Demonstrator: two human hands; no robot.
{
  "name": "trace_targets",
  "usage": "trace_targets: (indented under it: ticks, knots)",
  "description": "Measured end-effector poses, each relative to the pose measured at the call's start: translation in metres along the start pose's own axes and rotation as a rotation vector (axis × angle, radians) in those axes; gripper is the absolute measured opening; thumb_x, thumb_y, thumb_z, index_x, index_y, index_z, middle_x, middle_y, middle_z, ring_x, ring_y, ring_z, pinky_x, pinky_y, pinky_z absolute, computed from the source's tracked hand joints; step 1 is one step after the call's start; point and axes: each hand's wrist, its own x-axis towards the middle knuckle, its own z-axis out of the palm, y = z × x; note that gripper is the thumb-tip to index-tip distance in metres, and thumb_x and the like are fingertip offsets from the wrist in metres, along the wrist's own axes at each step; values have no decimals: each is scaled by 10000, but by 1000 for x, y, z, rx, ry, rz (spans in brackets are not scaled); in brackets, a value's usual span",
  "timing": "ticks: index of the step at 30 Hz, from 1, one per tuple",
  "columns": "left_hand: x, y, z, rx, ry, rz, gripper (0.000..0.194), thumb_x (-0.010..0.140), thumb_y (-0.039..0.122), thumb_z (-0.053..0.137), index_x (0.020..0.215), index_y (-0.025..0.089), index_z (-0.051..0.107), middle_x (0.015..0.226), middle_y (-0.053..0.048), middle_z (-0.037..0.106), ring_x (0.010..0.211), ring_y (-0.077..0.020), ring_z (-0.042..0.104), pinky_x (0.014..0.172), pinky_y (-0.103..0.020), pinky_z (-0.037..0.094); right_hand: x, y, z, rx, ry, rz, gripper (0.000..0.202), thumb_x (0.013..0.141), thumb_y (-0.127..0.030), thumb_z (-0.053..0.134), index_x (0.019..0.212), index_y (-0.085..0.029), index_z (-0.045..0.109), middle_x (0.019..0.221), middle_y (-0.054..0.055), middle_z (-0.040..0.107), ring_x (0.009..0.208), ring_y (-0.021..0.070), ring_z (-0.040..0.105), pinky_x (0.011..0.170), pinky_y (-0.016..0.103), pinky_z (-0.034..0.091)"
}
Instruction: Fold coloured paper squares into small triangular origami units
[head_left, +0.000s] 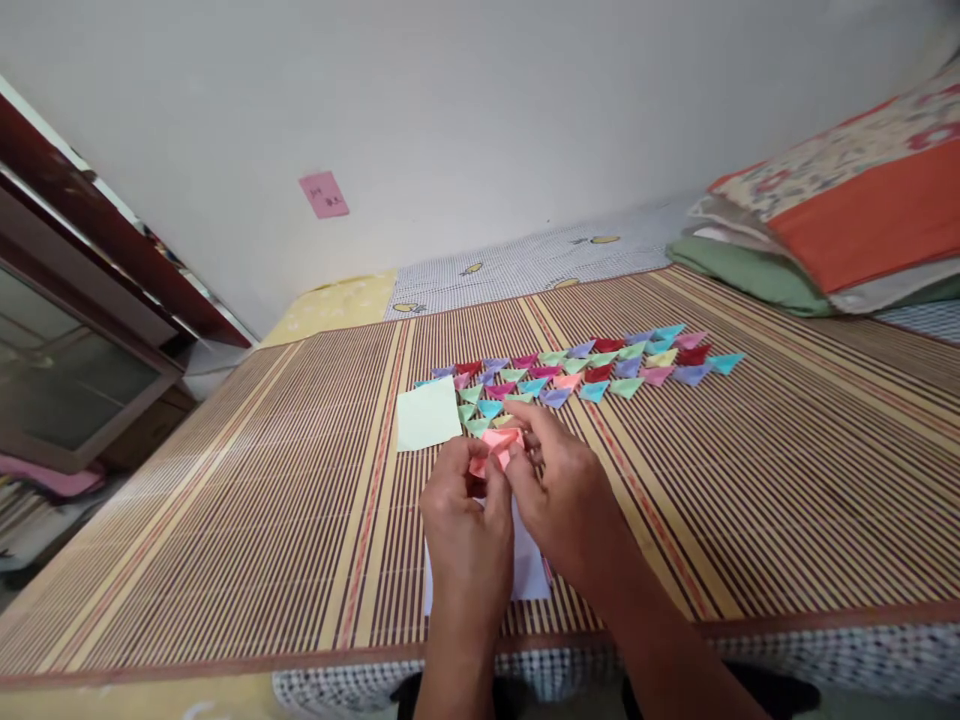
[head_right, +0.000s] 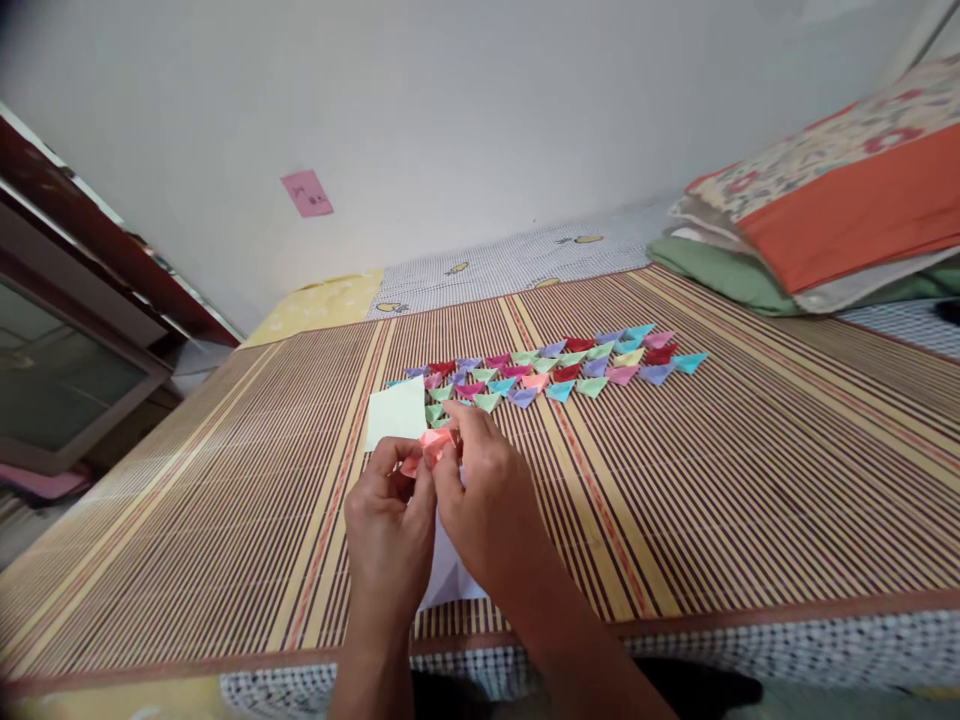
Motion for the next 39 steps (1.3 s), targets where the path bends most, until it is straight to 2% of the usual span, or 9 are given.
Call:
trace_targets:
  ticks: [5,9,16,27,32,39]
  knots:
    - [0,1,1,51,46,78,109,965,189,577,896,215,658,840,-24,672,753,-155,666,652,-269,522,0,0,6,257,-28,131,278,931,-174,499,1159,-201,657,950,73,783,871,221,758,760,354,594]
    - [1,0,0,32,18,32,105,965,205,581,897,217,660,843,-21,668,752,-162,665,677,-288,539,2,7,10,492,-28,195,246,880,-173,592,1113,-199,667,978,63,786,893,214,773,740,321,616]
    - [2,-1,-6,-59,-73,-31,83,955,253,614,963,220,690,896,-42,713,786,-180,682,709,-313,591,2,11,10,600,-36,243,280,833,-119,620,1097,-206,658,929,38,784,869,203,777,733,312,634]
    - [3,-1,-15,-132,-121,-70,127,934,310,662,986,198,690,933,-66,746,803,-181,711,720,-306,604,2,8,11,559,-6,198,208,838,-127,629,1032,-202,644,864,34,767,782,183,756,682,295,617]
    - [4,0,-19,-119,-125,-83,155,924,333,676,1008,203,687,894,-55,734,755,-175,695,693,-299,600,0,5,12,373,43,131,267,817,-125,604,1071,-200,641,848,35,755,745,187,741,673,312,606]
    - [4,-2,-18,-128,-77,-142,132,901,323,687,960,205,678,753,-8,673,626,-142,627,611,-267,560,-5,10,20,94,115,-75,317,865,-117,543,1160,-202,622,917,66,759,808,211,746,711,333,601]
